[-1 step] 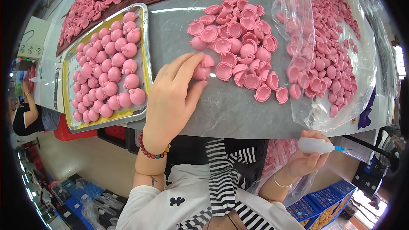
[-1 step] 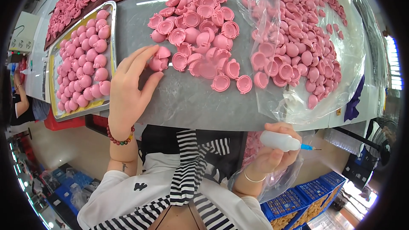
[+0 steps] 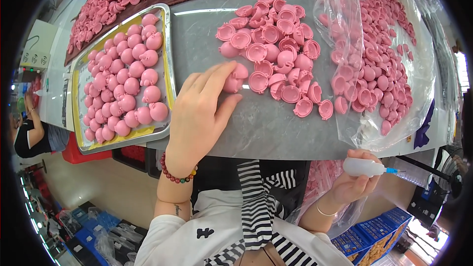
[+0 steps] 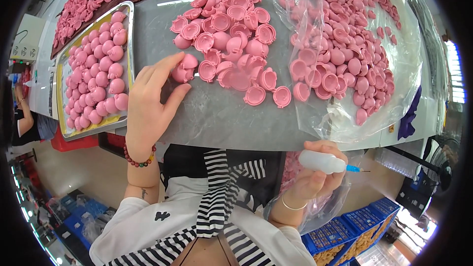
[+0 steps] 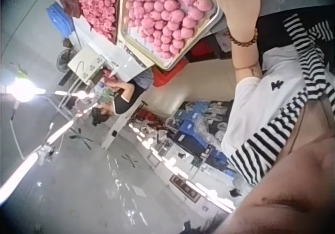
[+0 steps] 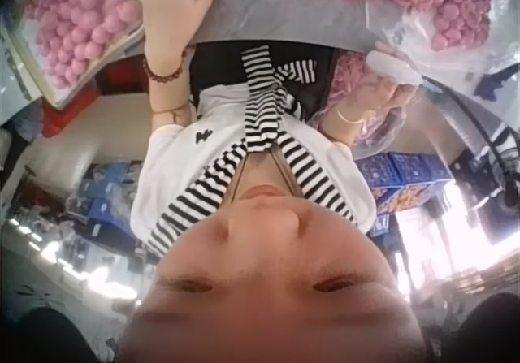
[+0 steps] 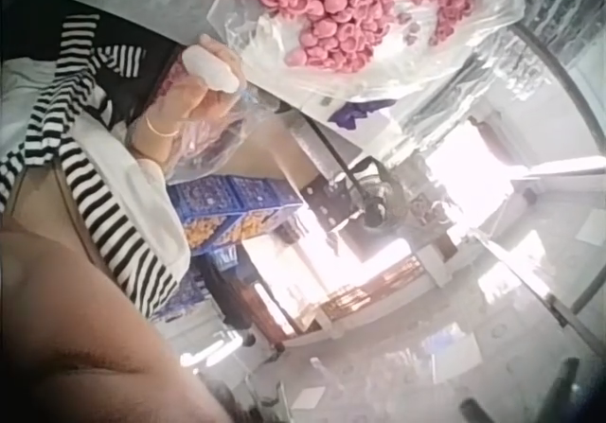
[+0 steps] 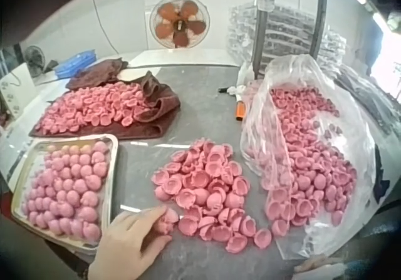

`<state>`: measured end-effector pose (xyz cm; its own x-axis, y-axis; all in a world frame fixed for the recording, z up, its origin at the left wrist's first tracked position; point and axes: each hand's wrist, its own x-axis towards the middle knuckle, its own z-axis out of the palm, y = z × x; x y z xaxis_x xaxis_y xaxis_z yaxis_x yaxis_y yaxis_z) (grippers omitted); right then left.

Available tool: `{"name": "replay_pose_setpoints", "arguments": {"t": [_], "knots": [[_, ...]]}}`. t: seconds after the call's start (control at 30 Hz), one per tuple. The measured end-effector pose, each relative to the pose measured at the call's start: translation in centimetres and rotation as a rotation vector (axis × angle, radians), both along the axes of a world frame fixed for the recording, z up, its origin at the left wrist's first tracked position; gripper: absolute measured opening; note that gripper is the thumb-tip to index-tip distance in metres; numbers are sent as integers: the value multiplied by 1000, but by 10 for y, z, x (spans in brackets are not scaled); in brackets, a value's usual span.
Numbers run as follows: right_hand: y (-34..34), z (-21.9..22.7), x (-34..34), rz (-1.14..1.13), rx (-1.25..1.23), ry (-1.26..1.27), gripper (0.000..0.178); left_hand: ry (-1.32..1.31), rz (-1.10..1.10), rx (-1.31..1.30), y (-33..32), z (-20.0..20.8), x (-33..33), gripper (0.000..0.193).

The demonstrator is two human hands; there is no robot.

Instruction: The worker applies glue to the edges of pink plastic shell halves and joins them together to form small spheres.

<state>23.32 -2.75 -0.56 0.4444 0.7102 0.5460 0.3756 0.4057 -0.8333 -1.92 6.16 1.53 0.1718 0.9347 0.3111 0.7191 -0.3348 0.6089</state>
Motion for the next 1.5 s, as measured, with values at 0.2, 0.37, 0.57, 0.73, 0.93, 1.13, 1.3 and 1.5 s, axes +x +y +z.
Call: {"name": "replay_pose_setpoints", "arguments": {"t": [0.2, 0.37, 0.57, 0.73, 0.93, 1.13, 1.3, 1.5], "knots": [[2, 3, -7, 41, 40, 104, 44, -13, 20, 98, -3, 1, -1, 39], [0, 5, -21, 208, 69, 301, 41, -1001, -283, -279, -35, 3, -5, 39], [8, 15, -36, 568, 180, 249, 47, -1430, -455, -760, -65, -10, 29, 42], [9, 27, -41, 403, 295, -168, 61, -1524, -512, -791, -68, -17, 36, 39], [6, 25, -49, 403, 236, -221, 60, -1468, -580, -763, -69, -24, 32, 42], [8, 28, -53, 393, 176, -227, 60, -1496, -561, -747, -69, -25, 35, 39], [6, 24, -53, 353, 195, -200, 61, -1489, -566, -742, -69, -26, 34, 39], [6, 26, -55, 331, 130, -230, 62, -1506, -568, -735, -69, -26, 35, 39]]}}
